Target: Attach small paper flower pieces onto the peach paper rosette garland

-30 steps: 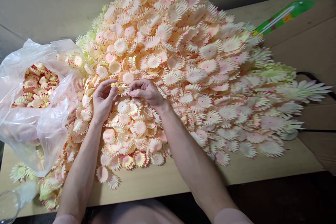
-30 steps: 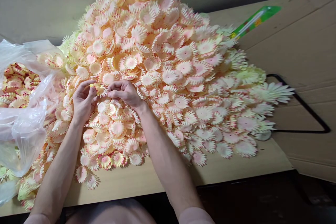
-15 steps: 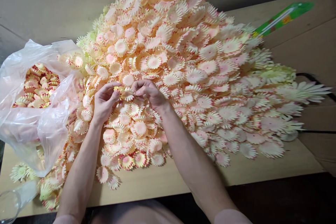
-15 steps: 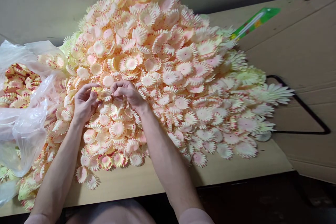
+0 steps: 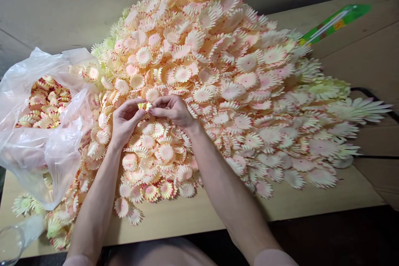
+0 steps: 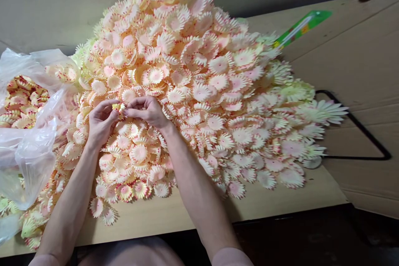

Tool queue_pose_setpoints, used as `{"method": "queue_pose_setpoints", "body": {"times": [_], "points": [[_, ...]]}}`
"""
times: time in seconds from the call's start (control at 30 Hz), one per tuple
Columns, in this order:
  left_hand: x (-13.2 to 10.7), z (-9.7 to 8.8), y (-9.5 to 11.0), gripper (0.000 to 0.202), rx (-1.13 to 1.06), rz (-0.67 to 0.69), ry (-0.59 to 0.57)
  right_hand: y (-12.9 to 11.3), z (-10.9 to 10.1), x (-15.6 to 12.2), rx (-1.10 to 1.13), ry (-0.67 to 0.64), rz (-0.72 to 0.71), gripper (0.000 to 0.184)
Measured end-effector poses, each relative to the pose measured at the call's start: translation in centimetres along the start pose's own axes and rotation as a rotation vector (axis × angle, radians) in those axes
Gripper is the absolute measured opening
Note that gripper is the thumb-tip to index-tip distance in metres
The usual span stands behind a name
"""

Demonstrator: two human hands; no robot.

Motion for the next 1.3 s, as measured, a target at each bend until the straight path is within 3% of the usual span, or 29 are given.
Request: {"method": "queue_pose_setpoints", "body": {"times": [0.2,0.53,0.7,0.9,1.13,1.3], "points": [[0.0,0.2,0.2,0.027,0.023,0.010,0.003,-0.1,0.1,0.0,0.063,0.005,-0.006,0.036],[0.1,-0.1,0.0,0.026,0.000,-0.017,0.041,-0.2,-0.1,-0.3,0.022,0.042,0.052,0.026],[0.4,-0.5,-0.3,0.024,-0.131,-0.043,0.064,0.0,-0.4,-0.1,-0.032,0.096,0.032,0.020],[0.1,-0.4,-0.2,0.021,-0.073,-0.003,0.105,0.6,-0.2,0.2,-0.032,0.187,0.066,0.014],[0.2,-0.6,-0.7,0.023,-0.127,0.015,0.152,0.4,-0.1,0.3,-0.029,0.133,0.072,0.014],[0.3,-0.7,-0.8,0.025,-0.167,0.049,0.114,0.3,-0.1,0.1,-0.049,0.117,0.079,0.015]]}}
Point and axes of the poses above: each hand's wrist, its own x-axis towards the middle knuckle, its own z-axis out of the palm, y = z × x, the point moved 3 cm from there along x, towards the middle knuckle, and after that the axes turned 9 degrees about -z, right-handed, at the moved point
